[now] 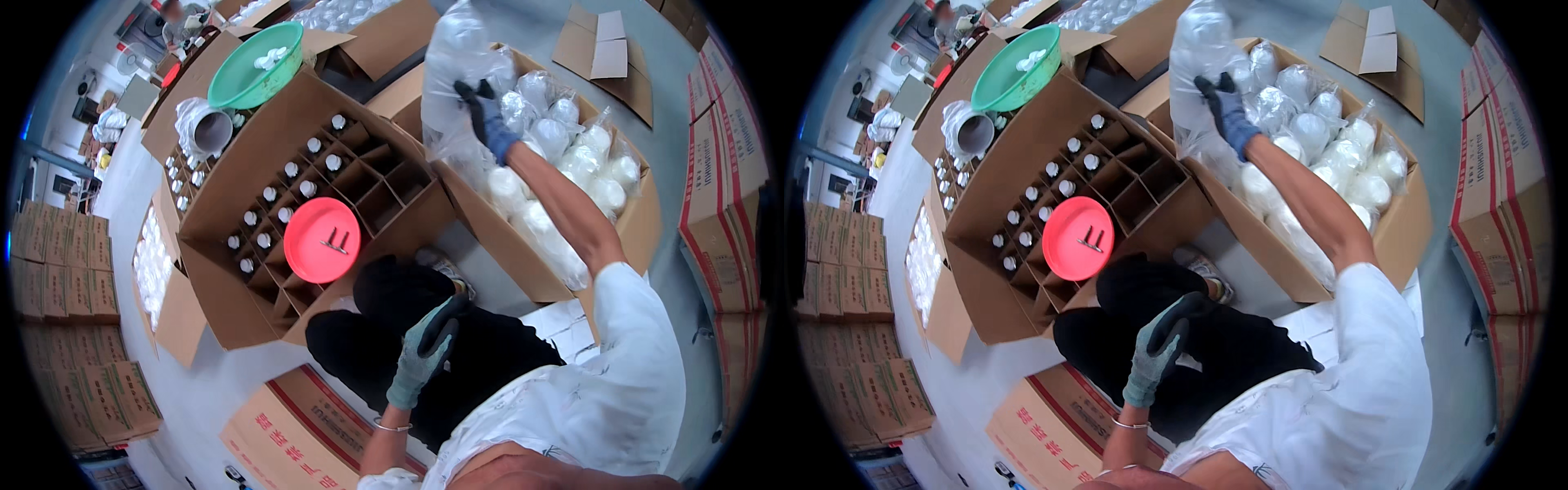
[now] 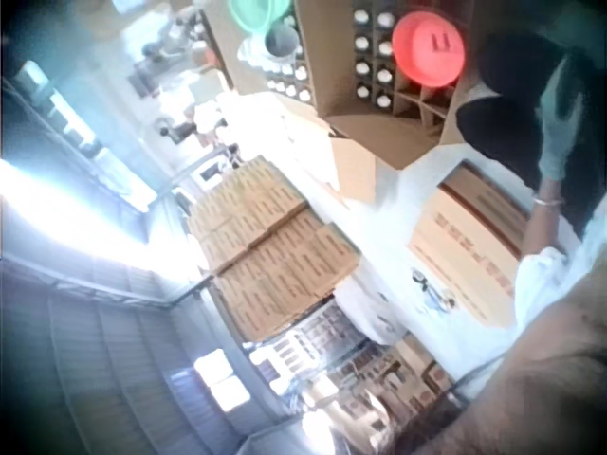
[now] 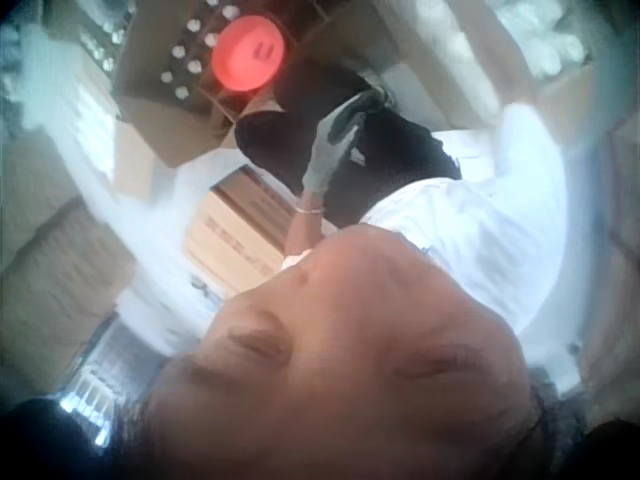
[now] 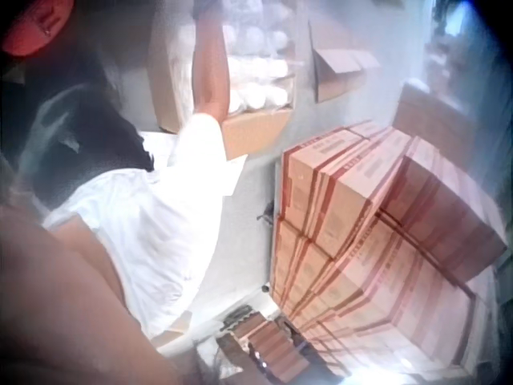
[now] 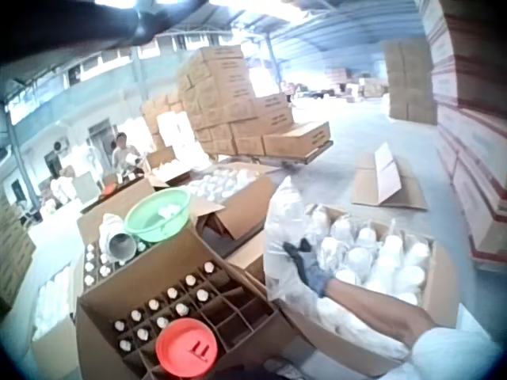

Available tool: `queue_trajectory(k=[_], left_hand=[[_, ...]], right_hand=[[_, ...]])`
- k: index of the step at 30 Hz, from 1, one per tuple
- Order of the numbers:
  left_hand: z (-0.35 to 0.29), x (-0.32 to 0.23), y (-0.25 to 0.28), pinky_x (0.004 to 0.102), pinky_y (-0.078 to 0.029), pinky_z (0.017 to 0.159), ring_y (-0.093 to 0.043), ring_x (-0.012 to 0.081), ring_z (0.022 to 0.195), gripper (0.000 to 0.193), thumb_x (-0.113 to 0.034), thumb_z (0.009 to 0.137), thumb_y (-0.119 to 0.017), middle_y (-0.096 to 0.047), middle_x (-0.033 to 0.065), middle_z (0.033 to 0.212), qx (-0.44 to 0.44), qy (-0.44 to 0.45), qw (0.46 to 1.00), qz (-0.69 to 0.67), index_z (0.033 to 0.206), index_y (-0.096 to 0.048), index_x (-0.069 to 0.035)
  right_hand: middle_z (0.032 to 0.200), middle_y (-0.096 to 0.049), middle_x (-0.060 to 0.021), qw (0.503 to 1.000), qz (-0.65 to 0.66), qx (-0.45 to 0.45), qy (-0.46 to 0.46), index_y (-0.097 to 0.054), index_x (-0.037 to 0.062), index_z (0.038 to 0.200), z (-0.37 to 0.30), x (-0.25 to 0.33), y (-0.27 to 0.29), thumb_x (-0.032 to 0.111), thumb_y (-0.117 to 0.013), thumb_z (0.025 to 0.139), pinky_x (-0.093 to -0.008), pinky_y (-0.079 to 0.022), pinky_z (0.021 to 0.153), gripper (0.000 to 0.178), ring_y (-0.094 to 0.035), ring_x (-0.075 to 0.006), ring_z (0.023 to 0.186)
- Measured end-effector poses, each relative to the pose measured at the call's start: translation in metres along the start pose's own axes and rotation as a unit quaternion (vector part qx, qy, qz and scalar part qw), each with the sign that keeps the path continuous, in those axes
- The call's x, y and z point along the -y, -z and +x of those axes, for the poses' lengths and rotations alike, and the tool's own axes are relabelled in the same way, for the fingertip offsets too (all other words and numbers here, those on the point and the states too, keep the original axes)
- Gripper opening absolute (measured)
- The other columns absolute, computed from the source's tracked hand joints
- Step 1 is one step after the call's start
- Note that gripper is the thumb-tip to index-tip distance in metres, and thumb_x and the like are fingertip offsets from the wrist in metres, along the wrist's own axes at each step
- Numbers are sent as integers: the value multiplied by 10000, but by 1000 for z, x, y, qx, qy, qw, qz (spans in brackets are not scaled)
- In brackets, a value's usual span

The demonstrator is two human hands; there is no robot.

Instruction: The person assembles insulated flasks by placing glass liners into outer plastic housings and securing them with threaded bottom caps.

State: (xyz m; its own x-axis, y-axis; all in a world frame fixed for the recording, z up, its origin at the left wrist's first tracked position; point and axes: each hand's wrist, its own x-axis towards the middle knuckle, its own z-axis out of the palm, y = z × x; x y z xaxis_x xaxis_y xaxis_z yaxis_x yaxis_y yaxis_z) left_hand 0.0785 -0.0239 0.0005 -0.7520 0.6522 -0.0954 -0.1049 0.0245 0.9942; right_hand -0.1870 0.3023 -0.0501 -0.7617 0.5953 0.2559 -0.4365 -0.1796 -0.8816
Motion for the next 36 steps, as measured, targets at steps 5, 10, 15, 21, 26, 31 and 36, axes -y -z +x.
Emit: queue_trajectory(k=[5, 10, 15, 21, 26, 31, 36], left_hand=[[32, -2, 18, 314, -385, 1040, -561, 225, 1183, 443, -167, 946, -556, -591, 147, 1282, -42, 47, 991, -120, 1324, -499, 58], [55, -1, 30, 306, -448, 973, -596, 222, 1122, 523, -302, 955, -527, -594, 170, 1259, -24, 68, 990, -123, 1286, -511, 103], [47, -10, 57, 319, -389, 1039, -578, 249, 1167, 584, -343, 939, -562, -597, 184, 1255, -36, 177, 967, -178, 1309, -486, 102], [60, 1, 64, 321, -385, 1045, -572, 266, 1177, 676, -429, 919, -574, -600, 210, 1235, 67, 140, 931, -330, 1308, -476, 116], [52, 12, 58, 323, -381, 1050, -555, 267, 1198, 671, -421, 930, -560, -588, 210, 1254, 82, 111, 925, -354, 1317, -464, 118], [53, 17, 58, 335, -369, 1063, -510, 268, 1250, 604, -328, 949, -557, -537, 198, 1328, -23, 115, 963, -243, 1354, -430, 102], [78, -7, 27, 381, -353, 1078, -460, 287, 1292, 675, -192, 857, -674, -438, 214, 1410, -170, -74, 983, -16, 1408, -371, 53]], right_hand=[[1163, -637, -112, 967, -245, -20, -70, -565, 50, 1251, 30, -152, 13, 241, -645, 861, -336, -457, 894, 441, -575, -237, 1064], [1033, -632, -94, 815, -491, 129, -281, -576, 63, 1162, 15, -202, 52, 285, -622, 884, -329, -483, 779, 359, -583, -213, 880], [804, -654, -88, 853, -242, 292, -359, -634, 55, 1001, 46, -155, 5, 286, -700, 844, -332, -528, 589, 286, -607, -183, 602], [785, -642, -60, 841, -311, 107, -429, -616, 89, 896, 115, -201, 149, 229, -599, 866, -365, -474, 593, 144, -609, -207, 711], [1039, -679, -52, 852, -41, 247, -459, -633, 100, 1134, 122, -237, 182, 179, -550, 910, -302, -468, 743, 252, -610, -160, 868], [990, -641, -19, 961, -222, 65, -149, -666, 88, 1088, 67, -149, 74, 287, -643, 884, -313, -464, 788, 286, -561, -137, 936], [1197, -586, -62, 971, -118, 205, -21, -581, 30, 1231, -1, 91, -8, 261, -462, 1013, -309, -448, 984, 339, -565, -146, 1097]])
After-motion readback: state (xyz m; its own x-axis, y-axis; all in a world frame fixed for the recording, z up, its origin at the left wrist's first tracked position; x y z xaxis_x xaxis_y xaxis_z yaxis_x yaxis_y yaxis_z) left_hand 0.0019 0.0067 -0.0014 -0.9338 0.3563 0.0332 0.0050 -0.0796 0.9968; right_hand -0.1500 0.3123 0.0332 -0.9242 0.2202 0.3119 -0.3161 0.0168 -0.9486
